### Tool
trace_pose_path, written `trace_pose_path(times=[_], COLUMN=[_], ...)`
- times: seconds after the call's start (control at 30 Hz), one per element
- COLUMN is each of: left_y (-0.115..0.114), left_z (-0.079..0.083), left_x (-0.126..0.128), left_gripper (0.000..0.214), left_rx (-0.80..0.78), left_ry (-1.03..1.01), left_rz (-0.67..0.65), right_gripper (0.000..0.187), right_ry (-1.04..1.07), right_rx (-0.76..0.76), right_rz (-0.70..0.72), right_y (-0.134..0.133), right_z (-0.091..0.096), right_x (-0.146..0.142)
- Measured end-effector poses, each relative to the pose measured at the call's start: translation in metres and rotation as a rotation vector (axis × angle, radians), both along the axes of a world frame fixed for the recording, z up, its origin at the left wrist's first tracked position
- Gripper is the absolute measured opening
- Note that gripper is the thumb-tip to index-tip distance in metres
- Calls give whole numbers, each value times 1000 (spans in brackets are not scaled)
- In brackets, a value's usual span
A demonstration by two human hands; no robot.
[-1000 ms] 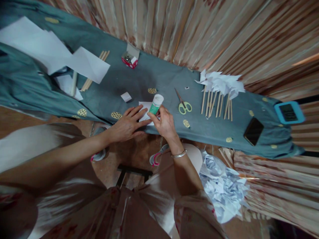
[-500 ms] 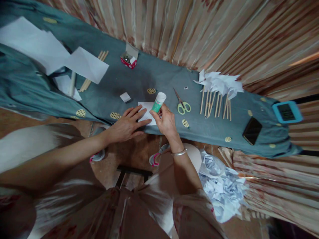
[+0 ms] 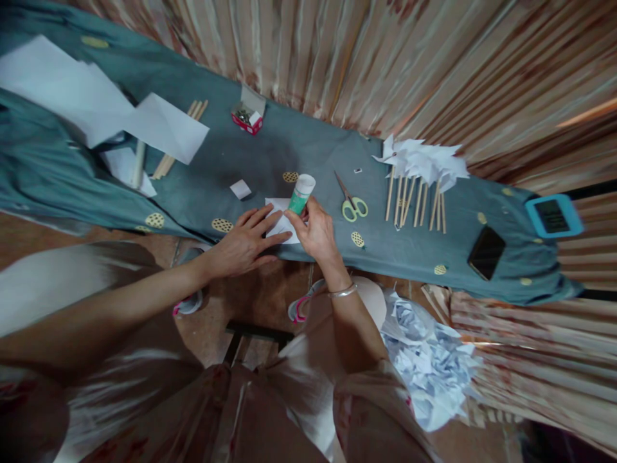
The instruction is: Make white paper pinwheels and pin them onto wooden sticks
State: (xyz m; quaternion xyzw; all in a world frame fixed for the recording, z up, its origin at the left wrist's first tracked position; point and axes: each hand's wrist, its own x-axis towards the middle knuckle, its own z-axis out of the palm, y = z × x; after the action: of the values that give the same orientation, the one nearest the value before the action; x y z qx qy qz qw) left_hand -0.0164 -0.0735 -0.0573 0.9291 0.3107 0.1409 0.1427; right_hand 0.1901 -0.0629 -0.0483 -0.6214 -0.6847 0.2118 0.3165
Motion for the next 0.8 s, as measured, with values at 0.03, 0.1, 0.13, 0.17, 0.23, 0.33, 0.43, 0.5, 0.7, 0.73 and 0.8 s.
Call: trace_pose_path(times=[0.03, 0.1, 0.13, 0.17, 0.23, 0.33, 0.43, 0.5, 0.7, 0.73, 0.8], left_y=[0, 0, 0, 0, 0, 2, 2, 2, 9, 13, 24], left_z=[0, 0, 0, 0, -1, -1, -1, -1, 6, 9, 15], left_x=[0, 0, 0, -1, -1, -2, -3, -3, -8, -11, -17], left_gripper=[50, 50, 50, 50, 51, 50, 49, 48, 44, 45, 47], left_rx=[2, 12, 16, 19, 21, 21, 31, 43, 59, 60, 71], left_ry=[7, 18, 19, 17, 10, 3, 4, 8, -70, -107, -176], left_rz=[-1, -2, -3, -5, -10, -13, -10, -9, -25, -17, 38], right_gripper=[39, 41, 41, 41, 42, 43, 44, 44, 46, 46, 46], right_ry=[3, 8, 9, 10, 23, 155, 496, 719, 968, 979, 1006], right_rx=[-12, -27, -27, -23, -20, -58, -94, -77, -101, -112, -132], right_rz=[5, 13, 16, 18, 19, -5, -71, -144, -259, -252, -238], right_y=[0, 1, 1, 0, -1, -2, 1, 5, 17, 19, 22], right_z=[0, 1, 1, 2, 2, 2, 1, 2, 3, 3, 2], right_x=[-1, -3, -4, -5, -6, -6, -1, 5, 22, 23, 23])
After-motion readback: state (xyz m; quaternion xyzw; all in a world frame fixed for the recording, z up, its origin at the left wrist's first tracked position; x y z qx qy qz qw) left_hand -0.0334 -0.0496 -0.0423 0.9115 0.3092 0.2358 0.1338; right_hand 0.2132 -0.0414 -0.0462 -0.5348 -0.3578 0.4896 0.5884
